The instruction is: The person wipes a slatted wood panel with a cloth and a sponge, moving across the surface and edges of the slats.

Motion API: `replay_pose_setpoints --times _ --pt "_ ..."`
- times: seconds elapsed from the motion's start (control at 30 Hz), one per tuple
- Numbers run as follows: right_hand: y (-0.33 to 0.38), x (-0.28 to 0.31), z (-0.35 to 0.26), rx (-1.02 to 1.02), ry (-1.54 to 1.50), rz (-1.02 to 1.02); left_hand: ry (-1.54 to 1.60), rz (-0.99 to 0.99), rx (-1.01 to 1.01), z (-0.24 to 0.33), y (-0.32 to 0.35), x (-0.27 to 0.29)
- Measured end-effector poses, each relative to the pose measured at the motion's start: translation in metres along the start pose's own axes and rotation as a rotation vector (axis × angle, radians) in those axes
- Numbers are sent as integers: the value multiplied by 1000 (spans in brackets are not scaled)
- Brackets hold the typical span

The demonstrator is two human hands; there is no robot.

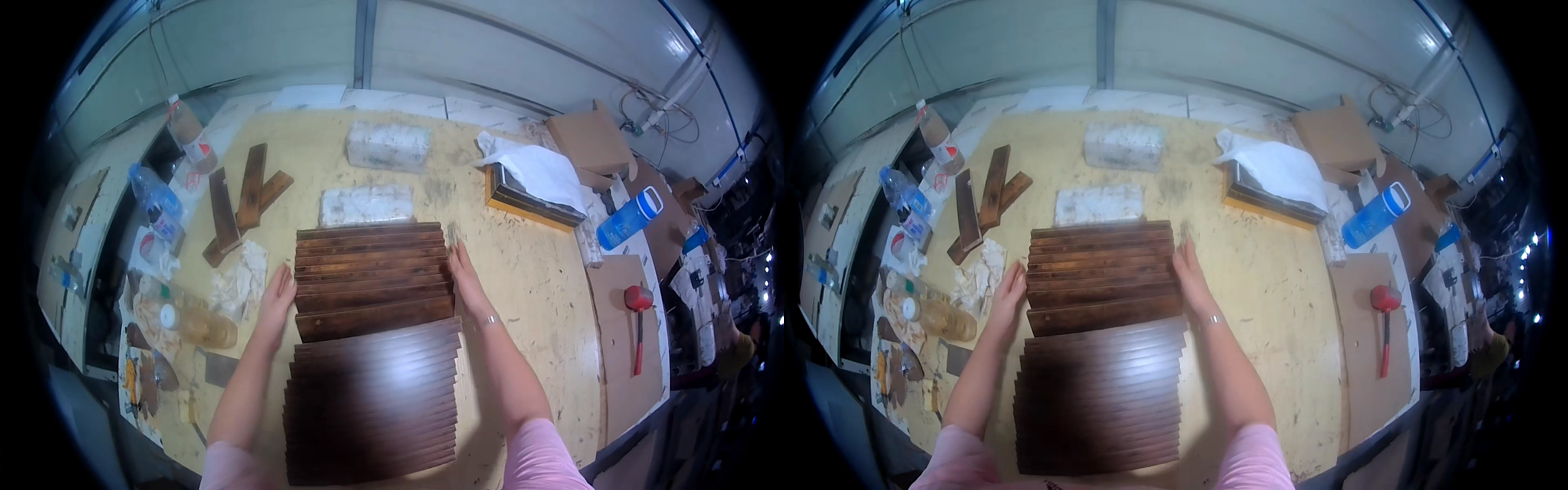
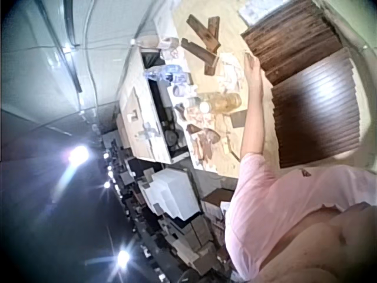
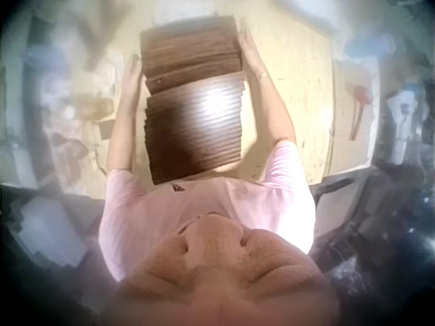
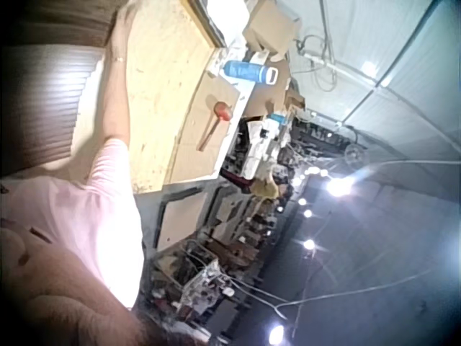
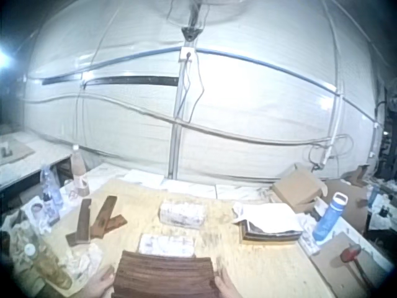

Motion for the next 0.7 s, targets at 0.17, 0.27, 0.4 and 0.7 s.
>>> replay_pose_setpoints --times 0.17,0.27,0.4,0.7 --pt "98 -3 37 2 88 -41 -228 -198 99 -2 125 11" --pt "119 -11 53 12 92 63 -362 -214 66 2 145 2" --pt "121 -13 62 -34 52 105 -357 -158 20 15 140 -13" --pt "107 1 77 46 130 238 -438 -140 -66 -7 117 -6"
Point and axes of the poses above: each hand's wrist, its own y-axis away from the middle knuckle, its own x-axis out of the back of the hand, z = x × y, the point moved 6 cm from there along -y, towards the middle knuckle, and after that the axes turned 8 degrees about -x, right-handed, at the moved point
